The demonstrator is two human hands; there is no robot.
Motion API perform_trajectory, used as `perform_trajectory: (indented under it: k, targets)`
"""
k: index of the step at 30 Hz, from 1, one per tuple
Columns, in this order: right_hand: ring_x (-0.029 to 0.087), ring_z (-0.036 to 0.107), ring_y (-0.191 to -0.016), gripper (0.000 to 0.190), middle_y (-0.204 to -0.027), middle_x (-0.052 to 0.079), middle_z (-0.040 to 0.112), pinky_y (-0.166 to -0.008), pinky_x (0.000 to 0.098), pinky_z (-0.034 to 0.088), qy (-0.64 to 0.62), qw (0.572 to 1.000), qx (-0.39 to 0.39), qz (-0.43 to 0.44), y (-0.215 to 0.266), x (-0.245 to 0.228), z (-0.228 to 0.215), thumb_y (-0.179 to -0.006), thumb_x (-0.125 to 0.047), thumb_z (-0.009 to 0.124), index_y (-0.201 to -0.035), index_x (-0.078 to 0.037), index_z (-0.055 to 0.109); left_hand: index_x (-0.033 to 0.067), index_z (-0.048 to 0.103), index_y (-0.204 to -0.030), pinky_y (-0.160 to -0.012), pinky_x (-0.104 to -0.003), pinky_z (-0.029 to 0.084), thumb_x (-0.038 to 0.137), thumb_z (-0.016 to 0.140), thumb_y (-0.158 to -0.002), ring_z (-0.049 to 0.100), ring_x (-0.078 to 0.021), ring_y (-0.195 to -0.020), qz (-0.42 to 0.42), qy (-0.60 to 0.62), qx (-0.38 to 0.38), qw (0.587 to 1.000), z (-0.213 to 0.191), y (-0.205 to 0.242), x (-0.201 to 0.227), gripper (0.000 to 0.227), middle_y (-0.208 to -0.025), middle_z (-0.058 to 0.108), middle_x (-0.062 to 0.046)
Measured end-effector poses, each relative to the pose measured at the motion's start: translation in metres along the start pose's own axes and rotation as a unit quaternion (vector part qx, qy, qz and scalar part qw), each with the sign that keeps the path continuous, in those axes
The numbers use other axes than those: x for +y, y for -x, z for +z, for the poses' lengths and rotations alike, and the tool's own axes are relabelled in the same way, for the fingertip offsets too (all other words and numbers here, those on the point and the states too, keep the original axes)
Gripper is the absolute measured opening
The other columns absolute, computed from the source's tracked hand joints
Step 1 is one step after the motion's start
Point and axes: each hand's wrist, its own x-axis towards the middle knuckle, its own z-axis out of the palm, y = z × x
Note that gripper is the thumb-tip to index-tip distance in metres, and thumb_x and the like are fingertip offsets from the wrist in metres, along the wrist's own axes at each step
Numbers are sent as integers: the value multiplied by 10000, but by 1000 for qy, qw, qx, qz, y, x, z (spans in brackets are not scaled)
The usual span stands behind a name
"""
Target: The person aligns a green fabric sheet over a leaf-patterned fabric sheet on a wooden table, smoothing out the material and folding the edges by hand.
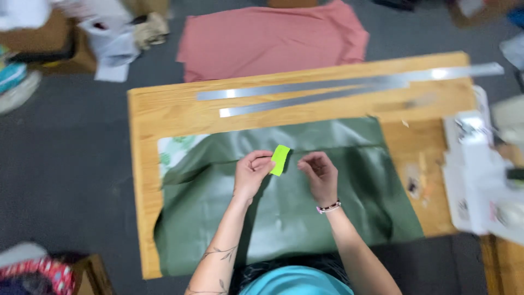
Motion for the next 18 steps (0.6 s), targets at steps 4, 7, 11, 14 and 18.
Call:
perform_trajectory:
  k: [4,7,11,14,18]
  targets:
    - [155,712,-773,139,-853,129,726,-788,304,599,-41,997,60,30,21,-15,-45,-868,61,739,-975,17,662,49,709,-1171,-792,-232,602,-29,764,-809,704,-89,-827,-16,-41,-68,997,53,21,4,375,-1001,773,-134]
    - [136,711,-818,123,-879,108,726,-822,297,588,-33,995,78,53,35,-27,-65,-882,50,725,-976,4,661,75,722,-1153,-790,-195,578,-21,807,-759,700,-45,-808,-19,-81,-101,991,79,35,5,415,-981,789,-94]
    - [140,705,-878,110,-898,100,727,-869,319,572,-15,995,93,39,49,-30,-79,-897,35,717,-974,-16,658,90,767,-1087,-753,-170,554,32,882,-731,704,-26,-778,-31,-108,-123,986,100,47,-1,378,-938,803,-76]
    - [191,720,-972,101,-919,97,751,-931,368,557,34,995,88,30,53,-30,-88,-870,14,749,-936,-36,691,70,768,-1087,-750,-192,554,27,854,-754,668,-38,-762,-42,-126,-130,983,104,55,-5,346,-929,801,-79]
    - [171,717,-961,116,-941,112,767,-936,364,558,-18,996,58,57,52,-21,-83,-874,-1,748,-964,-27,680,92,767,-1093,-748,-186,545,55,851,-775,647,-24,-749,-37,-137,-122,982,96,59,-10,331,-914,804,-54]
